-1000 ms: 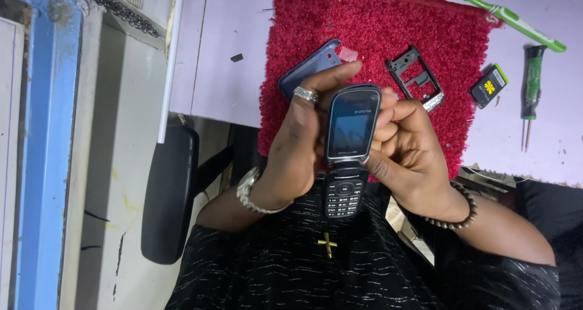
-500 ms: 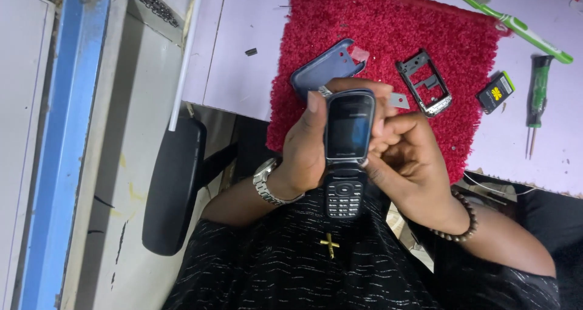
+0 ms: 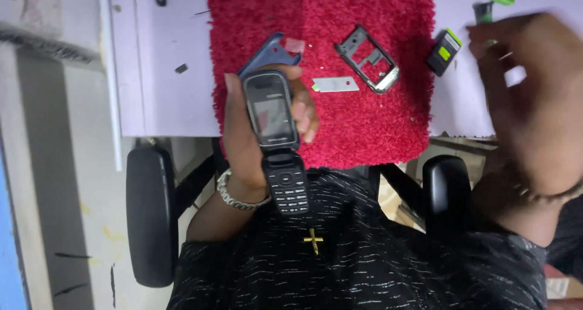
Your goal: Disassembling a flip phone to remove the screen and internal components using a pry tool.
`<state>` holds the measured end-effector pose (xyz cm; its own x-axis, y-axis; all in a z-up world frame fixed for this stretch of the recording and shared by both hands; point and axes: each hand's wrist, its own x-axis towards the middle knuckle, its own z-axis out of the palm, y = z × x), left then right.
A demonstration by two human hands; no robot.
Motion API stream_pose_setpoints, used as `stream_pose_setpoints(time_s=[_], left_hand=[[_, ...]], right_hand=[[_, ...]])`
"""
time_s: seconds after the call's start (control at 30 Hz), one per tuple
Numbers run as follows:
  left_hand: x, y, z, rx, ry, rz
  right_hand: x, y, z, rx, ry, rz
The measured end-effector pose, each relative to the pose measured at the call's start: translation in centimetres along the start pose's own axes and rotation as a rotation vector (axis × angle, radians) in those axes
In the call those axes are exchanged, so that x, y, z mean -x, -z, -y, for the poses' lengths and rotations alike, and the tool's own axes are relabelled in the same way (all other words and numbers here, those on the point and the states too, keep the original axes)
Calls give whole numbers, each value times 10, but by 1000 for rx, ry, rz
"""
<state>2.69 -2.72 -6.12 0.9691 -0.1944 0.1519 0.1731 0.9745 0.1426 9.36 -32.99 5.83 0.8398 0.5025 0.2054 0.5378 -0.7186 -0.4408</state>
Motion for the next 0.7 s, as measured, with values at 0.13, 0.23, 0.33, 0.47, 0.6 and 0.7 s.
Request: stream_pose_setpoints(time_s=[0.13,0.23,0.33,0.47,0.6,0.7], left_hand=[[-2,-6,-2,-89,-63,-85],[-1,0,-4,-73,-58,-57],[0,1,-4,-117,-49,-30],[2,-5,-3,-165,-8,-86],[-1,-13,-3,-139,-1,-83],[-1,-12,-3,-175,-9,-70]], right_hand=[[7,-2,-29,71,-5,-25],[-1,-14,-10,45,-14,32],[-18,-40,15,-14,226,110],[-35,-74,44,262,426,118],[-41,-92,54,422,446,62],[-38,-100,44,457,452,52]])
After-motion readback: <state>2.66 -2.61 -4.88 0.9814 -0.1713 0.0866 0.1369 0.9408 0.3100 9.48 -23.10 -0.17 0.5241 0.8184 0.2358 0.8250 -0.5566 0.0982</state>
